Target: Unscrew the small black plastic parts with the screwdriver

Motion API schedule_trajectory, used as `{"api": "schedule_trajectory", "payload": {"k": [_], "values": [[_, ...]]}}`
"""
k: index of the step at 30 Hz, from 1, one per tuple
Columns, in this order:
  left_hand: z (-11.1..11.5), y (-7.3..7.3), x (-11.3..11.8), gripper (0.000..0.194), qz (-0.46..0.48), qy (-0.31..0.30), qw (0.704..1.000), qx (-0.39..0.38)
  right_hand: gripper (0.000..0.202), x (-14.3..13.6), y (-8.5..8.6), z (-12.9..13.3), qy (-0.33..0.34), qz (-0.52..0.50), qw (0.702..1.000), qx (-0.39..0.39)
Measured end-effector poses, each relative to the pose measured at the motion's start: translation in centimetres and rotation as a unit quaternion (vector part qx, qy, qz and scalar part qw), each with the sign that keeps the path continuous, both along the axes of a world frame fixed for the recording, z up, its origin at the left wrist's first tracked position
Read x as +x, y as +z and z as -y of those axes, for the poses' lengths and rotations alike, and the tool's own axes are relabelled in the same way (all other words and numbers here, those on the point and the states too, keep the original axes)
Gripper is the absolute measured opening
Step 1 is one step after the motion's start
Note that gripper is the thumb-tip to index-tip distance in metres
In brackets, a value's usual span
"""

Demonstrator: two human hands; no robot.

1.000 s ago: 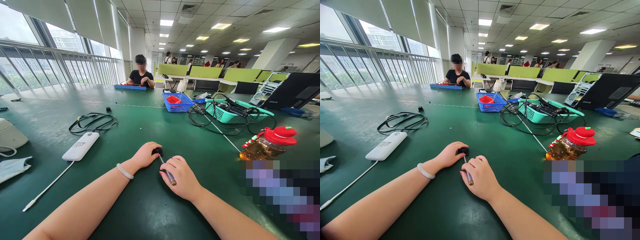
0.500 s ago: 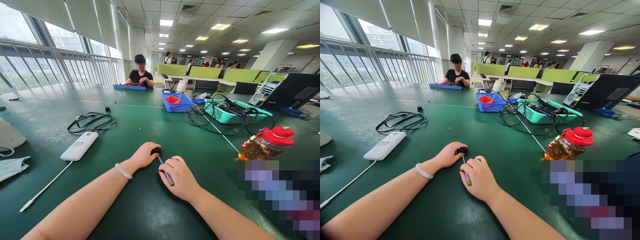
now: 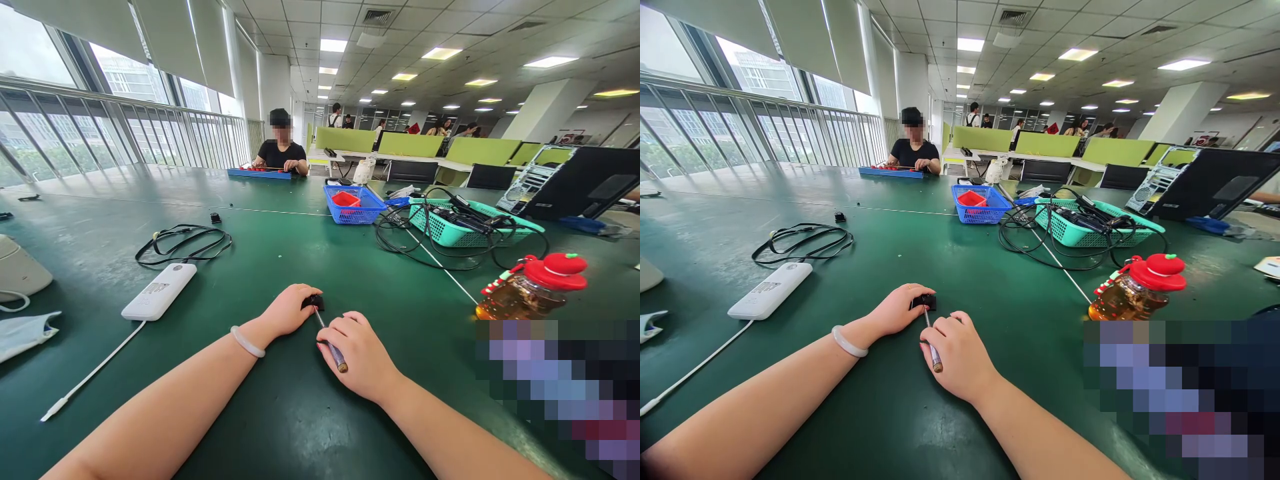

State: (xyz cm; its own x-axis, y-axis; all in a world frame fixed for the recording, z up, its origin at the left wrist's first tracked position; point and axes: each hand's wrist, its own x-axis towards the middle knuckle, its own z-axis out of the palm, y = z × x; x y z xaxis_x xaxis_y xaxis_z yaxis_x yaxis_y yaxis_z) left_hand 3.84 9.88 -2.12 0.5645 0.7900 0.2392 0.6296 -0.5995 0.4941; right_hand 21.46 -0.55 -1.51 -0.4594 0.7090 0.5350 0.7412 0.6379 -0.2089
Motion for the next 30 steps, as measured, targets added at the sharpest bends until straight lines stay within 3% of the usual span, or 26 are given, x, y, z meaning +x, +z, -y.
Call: {"api": "schedule_trajectory", "payload": {"k": [30], "values": [[0.11,0.14,0.07,0.038,-0.004,0.001,1.0,0.0,0.011,0.02,0.36,0.1,-0.001,-0.007,1.0,0.003]]}}
